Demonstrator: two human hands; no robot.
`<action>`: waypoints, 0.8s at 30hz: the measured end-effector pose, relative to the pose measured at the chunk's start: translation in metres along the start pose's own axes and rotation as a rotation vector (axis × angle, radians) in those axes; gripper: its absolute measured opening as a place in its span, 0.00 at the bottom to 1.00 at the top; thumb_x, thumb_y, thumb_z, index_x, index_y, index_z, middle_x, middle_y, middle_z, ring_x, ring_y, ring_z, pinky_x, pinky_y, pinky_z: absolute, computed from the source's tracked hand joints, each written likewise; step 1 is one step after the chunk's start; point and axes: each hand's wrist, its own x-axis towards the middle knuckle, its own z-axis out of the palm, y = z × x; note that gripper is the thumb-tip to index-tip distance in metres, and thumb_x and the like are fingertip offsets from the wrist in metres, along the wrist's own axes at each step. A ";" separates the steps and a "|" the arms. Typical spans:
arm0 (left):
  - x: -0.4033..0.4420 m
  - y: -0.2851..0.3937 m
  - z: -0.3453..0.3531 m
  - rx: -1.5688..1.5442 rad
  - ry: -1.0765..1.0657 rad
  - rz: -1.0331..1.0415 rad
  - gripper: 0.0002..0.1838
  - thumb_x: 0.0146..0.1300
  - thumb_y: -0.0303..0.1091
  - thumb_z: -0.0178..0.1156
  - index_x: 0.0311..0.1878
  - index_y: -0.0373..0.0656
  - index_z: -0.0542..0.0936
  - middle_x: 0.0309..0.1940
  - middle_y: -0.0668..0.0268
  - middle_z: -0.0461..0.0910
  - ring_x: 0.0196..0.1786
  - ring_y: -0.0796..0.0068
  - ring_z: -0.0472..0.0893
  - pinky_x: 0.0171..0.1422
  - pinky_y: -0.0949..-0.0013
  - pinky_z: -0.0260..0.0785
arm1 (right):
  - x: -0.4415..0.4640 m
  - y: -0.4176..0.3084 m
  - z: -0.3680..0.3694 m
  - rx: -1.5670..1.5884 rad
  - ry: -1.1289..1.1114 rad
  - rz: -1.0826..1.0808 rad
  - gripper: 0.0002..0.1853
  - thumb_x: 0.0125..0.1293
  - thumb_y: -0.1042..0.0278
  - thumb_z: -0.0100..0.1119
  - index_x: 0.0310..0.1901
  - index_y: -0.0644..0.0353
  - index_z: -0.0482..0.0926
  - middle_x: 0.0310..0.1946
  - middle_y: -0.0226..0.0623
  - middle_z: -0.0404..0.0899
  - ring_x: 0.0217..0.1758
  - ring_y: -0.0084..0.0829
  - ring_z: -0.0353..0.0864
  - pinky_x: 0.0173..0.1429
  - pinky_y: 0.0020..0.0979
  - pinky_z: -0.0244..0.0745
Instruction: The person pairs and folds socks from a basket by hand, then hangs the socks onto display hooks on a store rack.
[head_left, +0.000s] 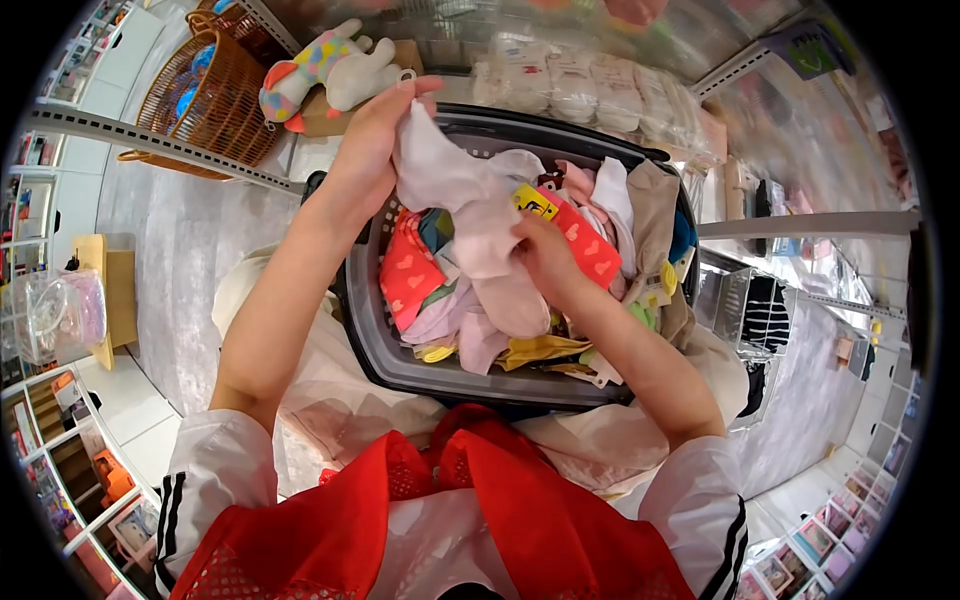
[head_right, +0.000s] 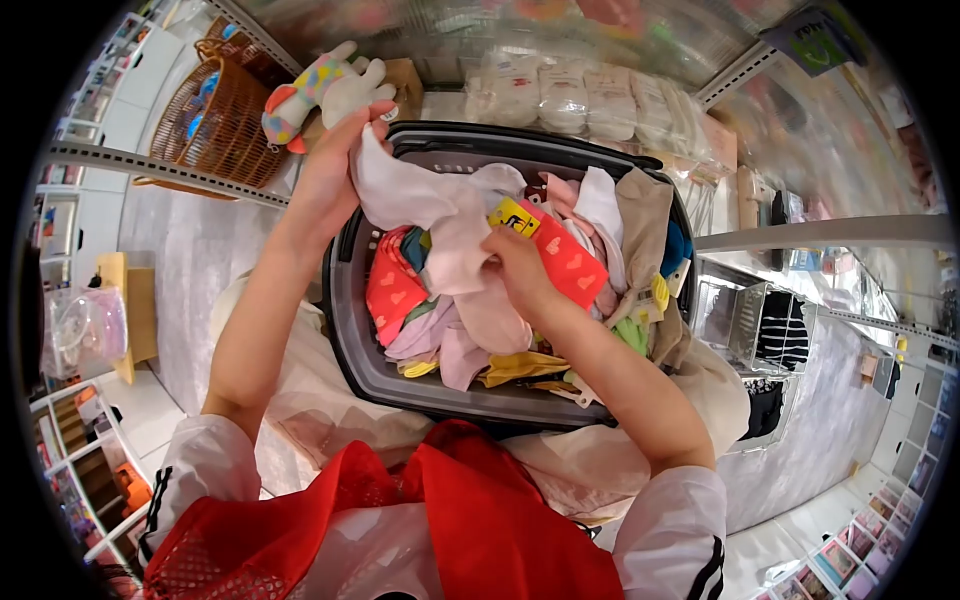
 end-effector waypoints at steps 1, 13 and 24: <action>0.002 -0.001 -0.005 0.003 -0.026 0.012 0.14 0.64 0.38 0.44 0.43 0.38 0.72 0.25 0.72 0.71 0.28 0.83 0.70 0.32 0.78 0.63 | -0.003 -0.011 0.003 0.135 -0.039 -0.083 0.18 0.52 0.72 0.46 0.47 0.64 0.68 0.40 0.38 0.73 0.46 0.31 0.72 0.49 0.30 0.68; -0.016 -0.018 0.032 -0.103 -0.151 -0.541 0.20 0.60 0.50 0.51 0.41 0.41 0.74 0.31 0.70 0.75 0.22 0.86 0.66 0.25 0.79 0.61 | -0.062 -0.117 0.031 0.215 -0.149 -0.370 0.20 0.47 0.79 0.42 0.46 0.68 0.64 0.47 0.41 0.69 0.50 0.32 0.71 0.56 0.32 0.66; -0.004 -0.035 0.028 0.092 -0.196 -0.525 0.16 0.58 0.38 0.56 0.46 0.38 0.73 0.39 0.66 0.76 0.42 0.78 0.74 0.45 0.75 0.68 | -0.069 -0.078 0.019 -0.459 0.007 -0.370 0.22 0.55 0.83 0.47 0.54 0.65 0.63 0.46 0.34 0.71 0.49 0.23 0.71 0.52 0.25 0.66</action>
